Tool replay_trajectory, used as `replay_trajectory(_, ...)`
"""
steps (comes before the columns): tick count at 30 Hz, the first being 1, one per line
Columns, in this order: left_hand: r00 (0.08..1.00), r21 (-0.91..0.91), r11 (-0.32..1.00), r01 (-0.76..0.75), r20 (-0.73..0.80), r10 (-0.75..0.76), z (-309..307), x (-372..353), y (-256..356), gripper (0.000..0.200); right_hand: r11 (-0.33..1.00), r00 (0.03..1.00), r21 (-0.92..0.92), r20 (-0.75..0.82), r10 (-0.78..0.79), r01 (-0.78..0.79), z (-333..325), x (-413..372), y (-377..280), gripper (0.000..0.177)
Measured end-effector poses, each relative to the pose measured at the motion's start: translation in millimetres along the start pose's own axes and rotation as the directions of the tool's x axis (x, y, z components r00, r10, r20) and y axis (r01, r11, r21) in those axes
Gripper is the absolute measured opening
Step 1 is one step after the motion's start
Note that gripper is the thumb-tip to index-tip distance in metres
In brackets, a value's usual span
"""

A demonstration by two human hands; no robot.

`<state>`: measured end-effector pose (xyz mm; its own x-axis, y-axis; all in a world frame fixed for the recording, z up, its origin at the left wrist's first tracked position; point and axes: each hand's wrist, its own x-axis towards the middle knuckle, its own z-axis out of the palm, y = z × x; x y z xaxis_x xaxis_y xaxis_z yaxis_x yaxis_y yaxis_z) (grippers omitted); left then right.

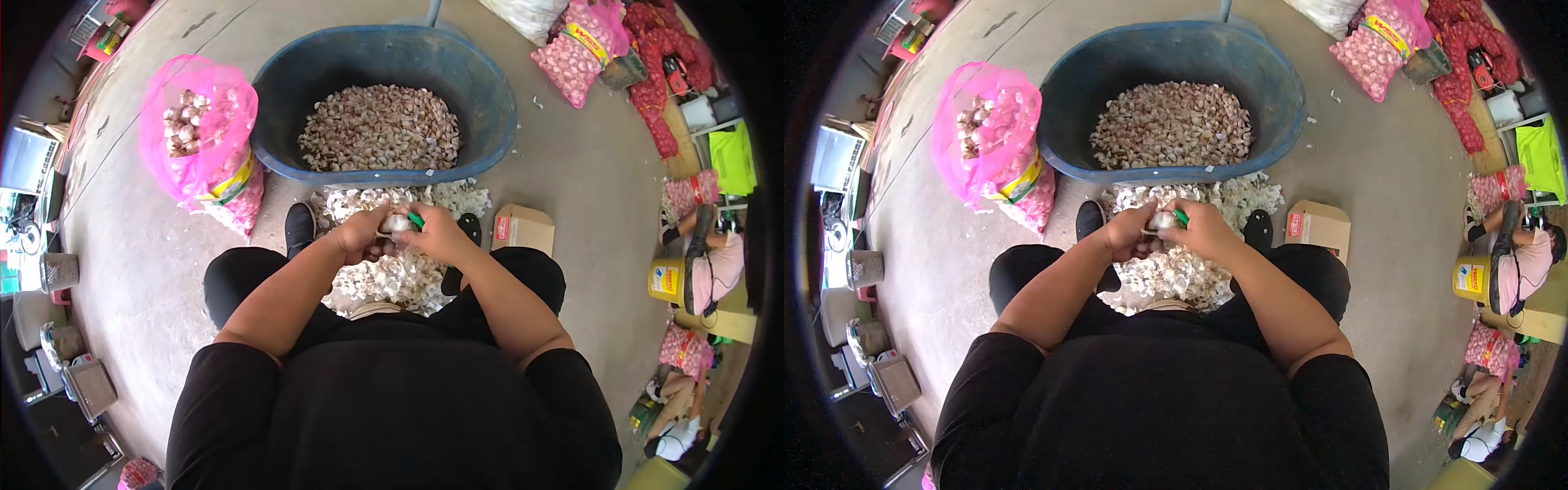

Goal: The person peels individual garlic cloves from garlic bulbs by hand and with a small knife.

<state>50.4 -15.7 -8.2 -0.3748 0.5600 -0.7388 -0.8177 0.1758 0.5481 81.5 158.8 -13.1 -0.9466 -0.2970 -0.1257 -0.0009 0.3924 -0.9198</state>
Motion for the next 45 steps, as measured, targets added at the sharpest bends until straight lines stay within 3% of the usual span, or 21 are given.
replay_trajectory(2, 0.992, 0.012, 0.992, -0.123, 0.013, 0.122, 6, -21, 1, 0.046, 0.997, 0.997, -0.033, -0.043, 0.071, -0.072, -2, -4, -15, 0.038)
replay_trajectory(5, 0.951, 0.191, 0.933, -0.305, 0.007, 0.31, 10, -38, -3, 0.042, 0.985, 0.985, 0.05, -0.054, 0.166, -0.163, 1, -7, -26, 0.04)
replay_trajectory(6, 0.94, 0.161, 0.926, -0.341, 0.045, 0.338, 4, -38, -5, 0.041, 0.994, 0.986, -0.021, -0.128, 0.107, -0.111, 3, -9, -28, 0.04)
replay_trajectory(9, 0.927, 0.078, 0.928, -0.364, -0.062, 0.369, -1, -41, -7, 0.04, 0.966, 0.943, -0.259, -0.317, -0.104, 0.019, 3, -7, -38, 0.04)
replay_trajectory(12, 0.916, 0.11, 0.913, -0.392, -0.043, 0.398, -12, -43, 0, 0.038, 0.86, 0.991, -0.494, -0.093, 0.093, -0.126, -20, -10, -69, 0.041)
replay_trajectory(14, 0.912, 0.113, 0.911, -0.396, -0.063, 0.404, -11, -46, 5, 0.036, 0.889, 0.993, -0.454, -0.117, 0.01, -0.063, -19, -8, -67, 0.038)
replay_trajectory(17, 0.897, 0.421, 0.821, -0.385, -0.037, 0.44, -5, -49, 16, 0.034, 0.953, 0.998, -0.302, -0.057, -0.042, 0.023, -11, 3, -62, 0.032)
replay_trajectory(18, 0.879, 0.373, 0.818, -0.439, -0.013, 0.477, -6, -42, 15, 0.034, 0.972, 0.999, -0.23, -0.022, -0.048, 0.041, -8, 6, -59, 0.03)
replay_trajectory(21, 0.873, 0.493, 0.764, -0.416, -0.017, 0.487, -6, -39, 32, 0.036, 0.9, 0.989, -0.414, 0.006, -0.146, 0.136, -11, 16, -48, 0.024)
replay_trajectory(24, 0.896, 0.275, 0.865, -0.419, -0.032, 0.443, -11, -29, 39, 0.033, 0.94, 0.983, -0.293, -0.001, -0.184, 0.176, -16, 23, -45, 0.02)
replay_trajectory(26, 0.912, 0.072, 0.909, -0.411, 0.01, 0.411, -15, -21, 39, 0.031, 1.0, 0.999, 0.029, -0.032, -0.002, 0.003, -13, 24, -43, 0.017)
replay_trajectory(27, 0.908, 0.013, 0.909, -0.417, 0.038, 0.417, -17, -18, 39, 0.03, 0.978, 0.996, 0.191, -0.024, 0.09, -0.083, -12, 24, -43, 0.016)
replay_trajectory(30, 0.89, -0.166, 0.892, -0.421, 0.114, 0.442, -18, -15, 41, 0.028, 0.888, 0.987, 0.431, 0.064, 0.146, -0.16, -21, 23, -48, 0.013)
replay_trajectory(33, 0.861, -0.303, 0.861, -0.409, 0.183, 0.474, -21, -15, 44, 0.027, 0.731, 0.991, 0.674, 0.012, 0.136, -0.109, -25, 28, -30, 0.013)
replay_trajectory(34, 0.848, -0.326, 0.854, -0.406, 0.215, 0.485, -23, -13, 46, 0.027, 0.727, 0.977, 0.668, 0.001, 0.212, -0.159, -29, 31, -26, 0.013)
replay_trajectory(38, 0.844, -0.416, 0.847, -0.332, 0.27, 0.464, -30, -3, 50, 0.031, 0.958, 0.974, 0.195, -0.044, 0.221, -0.209, -46, 42, -25, 0.022)
replay_trajectory(41, 0.859, -0.37, 0.852, -0.37, 0.213, 0.465, -32, 12, 48, 0.033, 0.978, 0.98, 0.087, -0.042, 0.196, -0.192, -47, 42, -23, 0.028)
replay_trajectory(44, 0.862, -0.32, 0.878, -0.356, 0.251, 0.441, -33, 22, 49, 0.043, 0.947, 0.962, 0.23, -0.099, 0.253, -0.225, -39, 46, -23, 0.032)
replay_trajectory(45, 0.863, -0.29, 0.887, -0.36, 0.258, 0.435, -30, 23, 50, 0.046, 0.978, 0.974, 0.149, -0.146, 0.171, -0.149, -32, 48, -17, 0.032)
